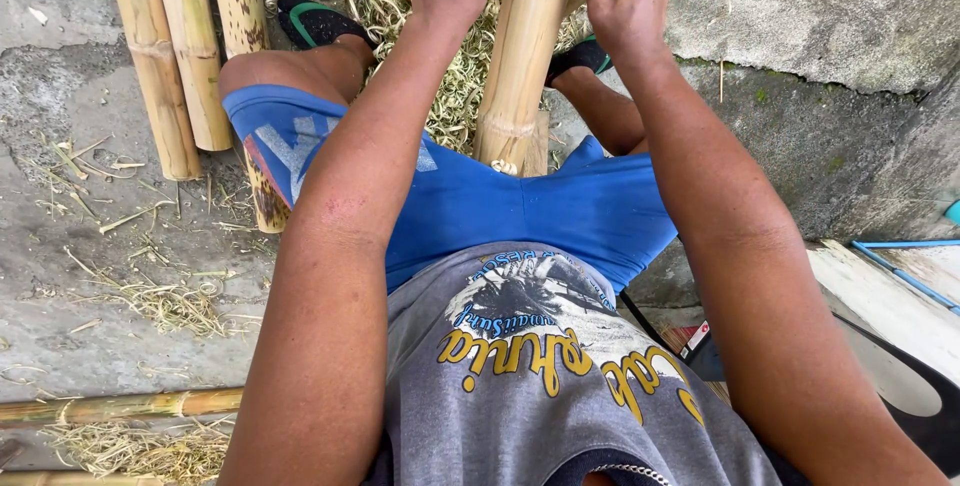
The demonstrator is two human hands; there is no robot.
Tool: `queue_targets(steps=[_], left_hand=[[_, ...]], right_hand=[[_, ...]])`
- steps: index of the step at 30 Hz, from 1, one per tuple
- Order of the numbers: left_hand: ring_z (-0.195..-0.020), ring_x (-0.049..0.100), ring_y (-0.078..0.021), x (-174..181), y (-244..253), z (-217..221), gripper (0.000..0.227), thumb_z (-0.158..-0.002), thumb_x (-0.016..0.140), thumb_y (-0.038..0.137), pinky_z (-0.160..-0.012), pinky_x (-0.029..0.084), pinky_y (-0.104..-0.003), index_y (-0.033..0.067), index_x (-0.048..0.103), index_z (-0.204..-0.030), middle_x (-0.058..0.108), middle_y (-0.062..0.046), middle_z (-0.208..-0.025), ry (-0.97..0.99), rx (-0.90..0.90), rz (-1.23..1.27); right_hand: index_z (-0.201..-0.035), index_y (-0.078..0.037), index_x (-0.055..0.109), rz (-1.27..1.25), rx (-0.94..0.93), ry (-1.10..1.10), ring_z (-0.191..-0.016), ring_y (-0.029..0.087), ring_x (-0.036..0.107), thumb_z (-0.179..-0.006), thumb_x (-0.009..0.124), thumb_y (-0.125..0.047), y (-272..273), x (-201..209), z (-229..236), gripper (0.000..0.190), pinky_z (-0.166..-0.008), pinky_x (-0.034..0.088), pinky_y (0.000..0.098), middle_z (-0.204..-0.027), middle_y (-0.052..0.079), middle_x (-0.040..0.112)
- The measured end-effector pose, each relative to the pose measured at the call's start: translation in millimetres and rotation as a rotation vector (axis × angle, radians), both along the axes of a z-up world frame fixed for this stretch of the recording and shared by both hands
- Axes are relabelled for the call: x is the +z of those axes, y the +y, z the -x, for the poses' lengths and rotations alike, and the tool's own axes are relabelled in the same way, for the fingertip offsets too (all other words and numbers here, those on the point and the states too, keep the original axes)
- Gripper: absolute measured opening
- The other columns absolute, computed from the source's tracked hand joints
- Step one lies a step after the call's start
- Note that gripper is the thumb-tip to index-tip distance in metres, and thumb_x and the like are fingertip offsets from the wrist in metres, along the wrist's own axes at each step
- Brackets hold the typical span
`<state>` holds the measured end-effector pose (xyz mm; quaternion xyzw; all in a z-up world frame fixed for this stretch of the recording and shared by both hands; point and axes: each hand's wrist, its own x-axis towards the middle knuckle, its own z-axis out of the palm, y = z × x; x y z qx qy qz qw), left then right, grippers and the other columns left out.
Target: Shave the outer layer and knots of a bamboo pole using a drawknife-like tool.
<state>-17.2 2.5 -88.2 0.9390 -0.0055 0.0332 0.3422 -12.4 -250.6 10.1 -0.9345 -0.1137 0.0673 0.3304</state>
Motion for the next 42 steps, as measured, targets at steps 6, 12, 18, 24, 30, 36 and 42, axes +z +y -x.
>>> queue_targets(steps=[6,12,18,24,30,36,42], left_hand=[[-0.079,0.060,-0.0172,62,4,22,0.013,-0.098,0.074,0.026,-0.067,0.045,-0.039,0.0175,0.070,-0.089,0.065,0.002,-0.084,0.015,-0.010,0.115],[-0.079,0.053,-0.0193,96,12,55,0.014,-0.095,0.075,0.024,-0.067,0.041,-0.037,0.0154,0.068,-0.086,0.058,0.001,-0.083,0.046,-0.075,0.128],[-0.077,0.053,-0.0212,109,23,127,0.013,-0.096,0.074,0.019,-0.068,0.042,-0.039,0.0133,0.069,-0.086,0.057,-0.002,-0.081,0.129,-0.086,0.218],[-0.083,0.062,-0.0279,143,37,184,0.010,-0.089,0.076,0.019,-0.075,0.048,-0.044,0.0112,0.069,-0.089,0.063,-0.004,-0.086,0.393,-0.154,0.309],[-0.084,0.060,-0.0286,135,18,145,0.008,-0.091,0.076,0.016,-0.075,0.047,-0.045,0.0113,0.069,-0.091,0.062,-0.006,-0.087,0.197,-0.035,0.241],[-0.082,0.061,-0.0252,97,3,50,0.012,-0.093,0.076,0.020,-0.071,0.047,-0.042,0.0122,0.067,-0.088,0.062,-0.003,-0.086,0.182,0.005,0.213],[-0.082,0.064,-0.0270,93,-2,-36,0.012,-0.091,0.076,0.020,-0.069,0.048,-0.045,0.0107,0.069,-0.089,0.068,-0.005,-0.088,-0.095,0.053,0.149]], right_hand=[[-0.083,-0.004,0.062,0.134,-0.043,0.077,-0.052,0.018,0.063,-0.106,0.060,-0.067,-2,-8,26,0.066,-0.048,0.050,0.0400,-0.056,0.006,0.058],[-0.084,-0.002,0.060,-0.002,-0.068,0.181,-0.055,0.021,0.067,-0.108,0.065,-0.055,23,41,69,0.058,-0.049,0.051,0.0418,-0.059,0.010,0.061],[-0.084,-0.002,0.062,0.062,-0.082,0.183,-0.056,0.037,0.064,-0.105,0.067,-0.048,18,24,130,0.051,-0.053,0.048,0.0482,-0.062,0.016,0.062],[-0.090,-0.003,0.067,0.069,-0.033,0.452,-0.054,0.040,0.061,-0.096,0.071,-0.050,17,53,174,0.047,-0.055,0.048,0.0488,-0.056,0.019,0.057],[-0.086,-0.002,0.066,0.093,-0.129,0.432,-0.051,0.036,0.057,-0.098,0.070,-0.050,20,45,135,0.049,-0.054,0.044,0.0483,-0.057,0.020,0.056],[-0.082,0.000,0.063,0.051,-0.119,0.232,-0.054,0.028,0.058,-0.102,0.071,-0.052,13,33,53,0.056,-0.054,0.045,0.0439,-0.062,0.017,0.059],[-0.081,-0.001,0.062,0.004,-0.106,0.188,-0.054,0.016,0.054,-0.105,0.068,-0.057,5,16,-41,0.060,-0.049,0.040,0.0378,-0.060,0.006,0.057]])
